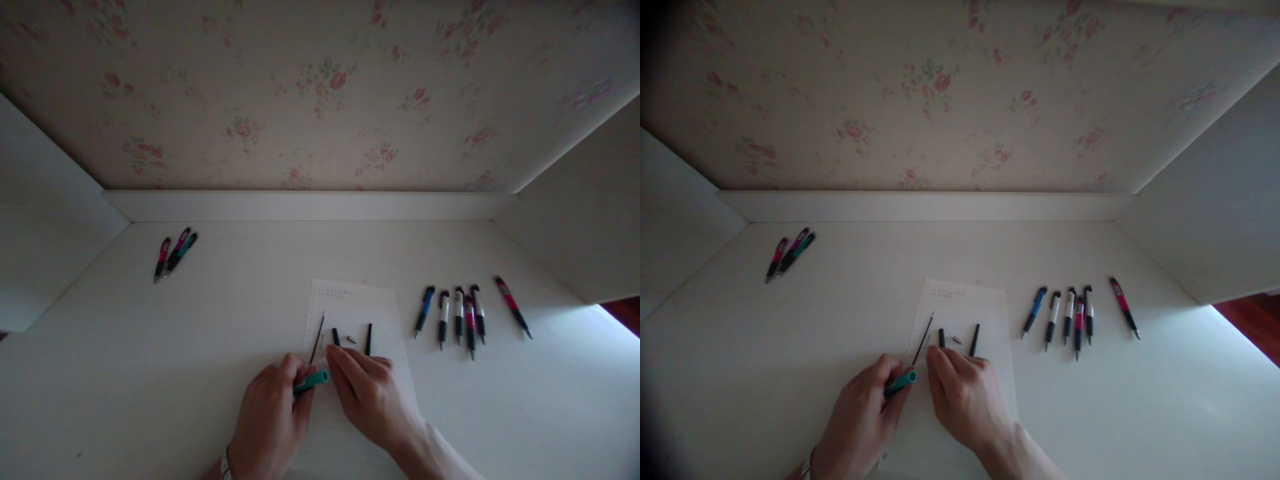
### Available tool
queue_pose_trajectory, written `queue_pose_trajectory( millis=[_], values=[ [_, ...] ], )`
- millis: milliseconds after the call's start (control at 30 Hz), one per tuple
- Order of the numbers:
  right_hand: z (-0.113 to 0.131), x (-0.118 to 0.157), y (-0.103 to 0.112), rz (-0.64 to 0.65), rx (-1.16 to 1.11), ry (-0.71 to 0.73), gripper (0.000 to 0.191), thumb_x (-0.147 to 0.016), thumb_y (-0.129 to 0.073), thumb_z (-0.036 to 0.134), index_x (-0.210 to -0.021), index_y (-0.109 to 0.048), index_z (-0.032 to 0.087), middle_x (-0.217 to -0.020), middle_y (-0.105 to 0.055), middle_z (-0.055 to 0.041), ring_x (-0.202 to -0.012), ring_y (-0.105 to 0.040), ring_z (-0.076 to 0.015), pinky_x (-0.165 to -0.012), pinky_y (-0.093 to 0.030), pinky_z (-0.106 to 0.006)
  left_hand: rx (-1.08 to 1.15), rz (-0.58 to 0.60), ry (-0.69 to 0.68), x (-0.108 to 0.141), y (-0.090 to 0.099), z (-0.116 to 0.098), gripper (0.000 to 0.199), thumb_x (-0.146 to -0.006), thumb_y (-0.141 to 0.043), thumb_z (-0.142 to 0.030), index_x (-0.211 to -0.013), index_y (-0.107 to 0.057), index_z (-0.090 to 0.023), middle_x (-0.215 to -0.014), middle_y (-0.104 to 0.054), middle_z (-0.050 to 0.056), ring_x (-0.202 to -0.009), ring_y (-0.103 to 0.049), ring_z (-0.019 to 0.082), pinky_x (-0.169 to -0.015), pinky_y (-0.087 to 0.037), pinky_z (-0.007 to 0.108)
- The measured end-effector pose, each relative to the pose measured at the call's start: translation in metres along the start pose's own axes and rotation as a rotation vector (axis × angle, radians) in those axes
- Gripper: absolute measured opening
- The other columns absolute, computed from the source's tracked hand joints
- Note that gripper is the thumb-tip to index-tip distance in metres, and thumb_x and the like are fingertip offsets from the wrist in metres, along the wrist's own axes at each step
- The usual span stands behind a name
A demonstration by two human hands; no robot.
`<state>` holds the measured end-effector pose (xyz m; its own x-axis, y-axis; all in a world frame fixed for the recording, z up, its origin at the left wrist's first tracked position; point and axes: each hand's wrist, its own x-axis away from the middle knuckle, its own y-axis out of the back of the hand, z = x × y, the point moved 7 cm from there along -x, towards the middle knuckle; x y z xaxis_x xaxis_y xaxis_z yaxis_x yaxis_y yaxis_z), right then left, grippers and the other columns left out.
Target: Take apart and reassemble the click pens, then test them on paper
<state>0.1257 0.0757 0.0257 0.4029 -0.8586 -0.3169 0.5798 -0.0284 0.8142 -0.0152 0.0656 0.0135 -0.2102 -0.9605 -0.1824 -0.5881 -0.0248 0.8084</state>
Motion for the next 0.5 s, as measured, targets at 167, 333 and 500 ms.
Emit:
queue_pose_trajectory(
  millis=[167,333,500],
  values=[
    [-0.004,0.005,0.013,-0.064,-0.271,-0.116,0.025,-0.099,-0.051,0.02,-0.121,-0.065,0.019,-0.081,-0.077,-0.0067,-0.056,-0.068,-0.017,-0.054,-0.053,-0.028,0.059,-0.03,0.019,0.002,0.003,-0.002,0.009,-0.089,-0.05,-0.016,-0.091,-0.049,-0.025,-0.069,-0.069,0.001,-0.062,-0.071,0.022,-0.054,-0.051,0.028],
    [0.007,0.008,0.005,0.177,-0.659,-0.181,0.039,-0.089,-0.066,0.023,-0.128,-0.064,0.026,-0.084,-0.074,-0.0015,-0.055,-0.064,-0.0129,-0.048,-0.05,-0.022,0.029,-0.055,-0.118,0.007,0.002,-0.014,0.016,-0.089,-0.05,-0.013,-0.098,-0.047,-0.025,-0.071,-0.071,0.0,-0.06,-0.071,0.023,-0.062,-0.054,0.034],
    [0.005,0.004,0.005,0.139,-0.733,-0.259,0.016,-0.094,-0.065,0.035,-0.095,-0.076,0.024,-0.078,-0.076,-0.0027,-0.066,-0.069,-0.0157,-0.06,-0.053,-0.023,0.047,-0.037,-0.179,0.01,0.002,-0.022,0.015,-0.09,-0.05,-0.014,-0.1,-0.047,-0.025,-0.074,-0.072,0.001,-0.061,-0.071,0.024,-0.062,-0.054,0.035]
  ],
)
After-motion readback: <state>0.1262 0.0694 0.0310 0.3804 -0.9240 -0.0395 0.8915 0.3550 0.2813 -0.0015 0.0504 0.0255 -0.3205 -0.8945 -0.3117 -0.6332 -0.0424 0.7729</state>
